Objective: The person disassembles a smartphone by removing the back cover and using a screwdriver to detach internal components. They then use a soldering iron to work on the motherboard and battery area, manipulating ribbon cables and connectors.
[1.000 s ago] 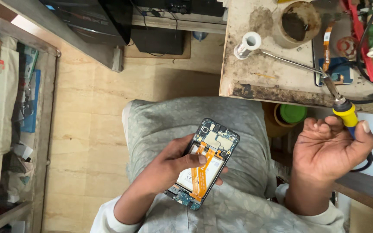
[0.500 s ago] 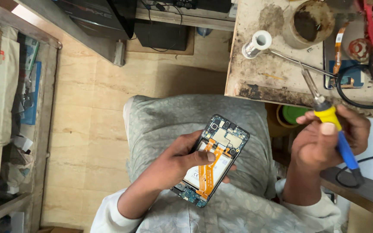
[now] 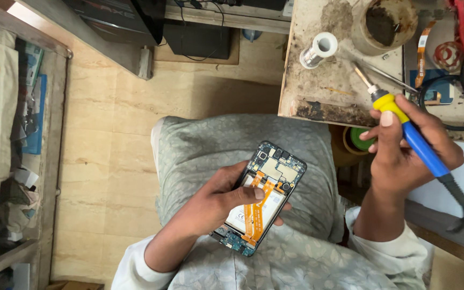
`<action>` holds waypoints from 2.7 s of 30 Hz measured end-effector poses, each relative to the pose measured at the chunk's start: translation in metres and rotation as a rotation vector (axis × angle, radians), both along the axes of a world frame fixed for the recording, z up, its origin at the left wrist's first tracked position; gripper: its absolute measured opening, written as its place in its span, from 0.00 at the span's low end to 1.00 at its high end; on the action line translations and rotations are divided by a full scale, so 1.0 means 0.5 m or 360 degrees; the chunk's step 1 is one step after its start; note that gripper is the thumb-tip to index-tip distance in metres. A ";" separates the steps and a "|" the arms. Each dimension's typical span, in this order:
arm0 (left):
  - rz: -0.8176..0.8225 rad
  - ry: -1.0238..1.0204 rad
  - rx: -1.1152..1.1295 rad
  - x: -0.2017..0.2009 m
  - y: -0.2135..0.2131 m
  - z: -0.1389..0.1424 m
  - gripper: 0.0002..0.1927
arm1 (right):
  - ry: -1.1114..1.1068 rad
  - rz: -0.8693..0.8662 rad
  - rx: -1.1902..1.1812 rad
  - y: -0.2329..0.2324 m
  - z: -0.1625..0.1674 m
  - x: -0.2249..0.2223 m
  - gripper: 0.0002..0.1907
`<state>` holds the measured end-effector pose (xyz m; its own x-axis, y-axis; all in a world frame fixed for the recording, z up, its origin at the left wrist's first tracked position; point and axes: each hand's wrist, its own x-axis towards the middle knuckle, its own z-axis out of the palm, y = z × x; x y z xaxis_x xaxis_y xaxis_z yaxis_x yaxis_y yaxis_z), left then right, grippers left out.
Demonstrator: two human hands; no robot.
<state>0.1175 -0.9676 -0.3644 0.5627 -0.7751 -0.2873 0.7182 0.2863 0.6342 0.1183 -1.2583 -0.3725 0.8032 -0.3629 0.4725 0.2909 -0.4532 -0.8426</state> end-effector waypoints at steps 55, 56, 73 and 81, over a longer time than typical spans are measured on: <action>0.0054 0.0083 -0.0044 -0.017 0.011 0.006 0.21 | -0.0142 0.0047 0.0216 -0.024 -0.051 -0.009 0.14; 0.0034 0.0069 -0.0043 -0.016 0.013 0.006 0.21 | -0.0164 0.0059 0.0320 -0.031 -0.057 -0.010 0.13; -0.0106 -0.0038 0.0038 0.038 -0.038 0.019 0.16 | -0.0143 0.0273 0.1582 -0.154 -0.105 -0.099 0.13; -0.0265 -0.0161 -0.0058 0.151 -0.103 0.010 0.18 | -0.0583 0.0431 0.0989 -0.193 -0.199 -0.059 0.24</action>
